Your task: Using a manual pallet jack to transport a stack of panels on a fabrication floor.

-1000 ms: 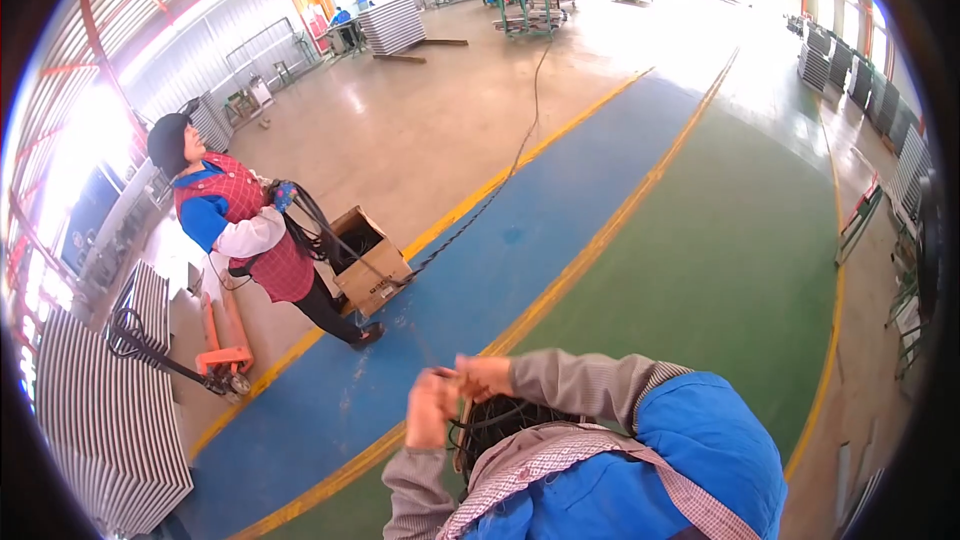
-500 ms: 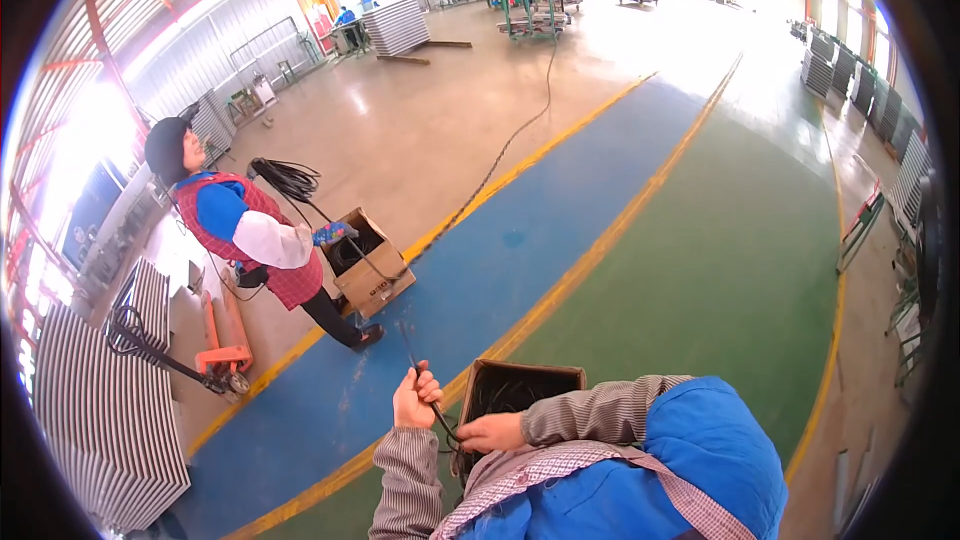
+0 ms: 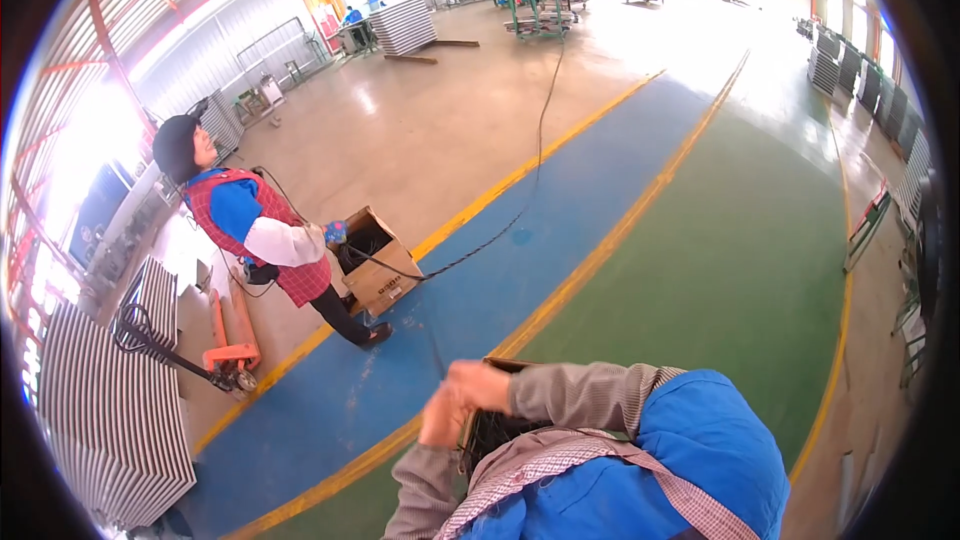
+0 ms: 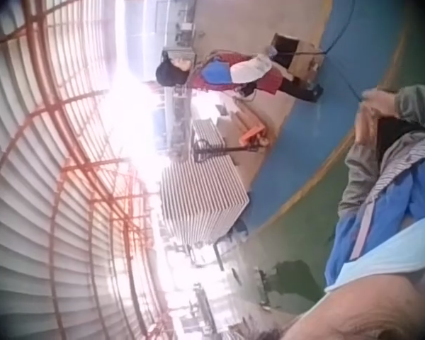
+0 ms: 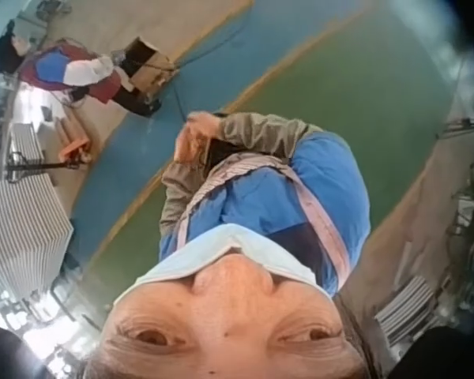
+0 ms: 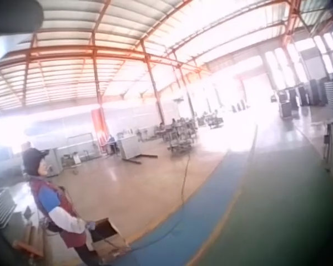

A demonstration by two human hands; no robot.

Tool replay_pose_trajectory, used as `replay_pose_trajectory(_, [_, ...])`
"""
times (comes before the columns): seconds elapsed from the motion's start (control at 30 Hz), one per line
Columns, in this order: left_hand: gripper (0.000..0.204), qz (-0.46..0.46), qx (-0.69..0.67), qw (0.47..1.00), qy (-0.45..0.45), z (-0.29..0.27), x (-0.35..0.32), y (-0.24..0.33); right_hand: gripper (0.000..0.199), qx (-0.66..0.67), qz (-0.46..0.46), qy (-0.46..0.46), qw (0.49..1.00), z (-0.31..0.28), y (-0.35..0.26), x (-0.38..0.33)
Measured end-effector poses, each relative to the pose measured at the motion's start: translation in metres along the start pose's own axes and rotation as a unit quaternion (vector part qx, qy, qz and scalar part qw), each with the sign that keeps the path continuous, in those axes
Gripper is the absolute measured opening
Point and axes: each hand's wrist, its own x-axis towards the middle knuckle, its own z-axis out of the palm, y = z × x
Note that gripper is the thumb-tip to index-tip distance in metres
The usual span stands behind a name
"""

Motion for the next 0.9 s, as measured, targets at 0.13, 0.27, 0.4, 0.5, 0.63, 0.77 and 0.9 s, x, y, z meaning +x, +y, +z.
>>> replay_pose_trajectory(0.13, [0.031, -0.029, -0.278, 0.958, 0.065, -0.031, 0.015, 0.039, 0.023, -0.158, -0.046, -0.167, 0.972, 0.033, 0.012, -0.045])
replay_pose_trajectory(0.27, [0.028, 0.107, -0.124, 0.982, 0.096, -0.015, 0.001, 0.052, 0.037, -0.122, 0.086, -0.099, 0.984, 0.009, 0.033, -0.022])
replay_pose_trajectory(0.4, [0.009, 0.230, 0.544, 0.788, -0.177, 0.038, -0.031, 0.004, 0.047, 0.433, 0.376, 0.060, 0.817, -0.039, 0.033, 0.029])
replay_pose_trajectory(0.5, [0.021, -0.096, 0.345, 0.921, -0.153, 0.056, -0.038, -0.028, 0.035, 0.466, 0.327, 0.060, 0.820, -0.064, 0.014, 0.052])
replay_pose_trajectory(0.63, [0.028, 0.009, 0.053, 0.998, 0.033, 0.027, -0.011, -0.020, 0.018, 0.066, 0.098, -0.014, 0.993, -0.024, -0.002, 0.009])
replay_pose_trajectory(0.77, [0.028, -0.003, -0.254, 0.960, 0.115, -0.022, 0.005, 0.033, 0.014, -0.185, -0.027, -0.272, 0.944, 0.023, 0.000, -0.054])
replay_pose_trajectory(0.9, [0.022, 0.082, -0.238, 0.966, -0.053, -0.007, -0.005, 0.049, 0.029, -0.183, -0.047, -0.236, 0.953, 0.008, 0.008, -0.039])
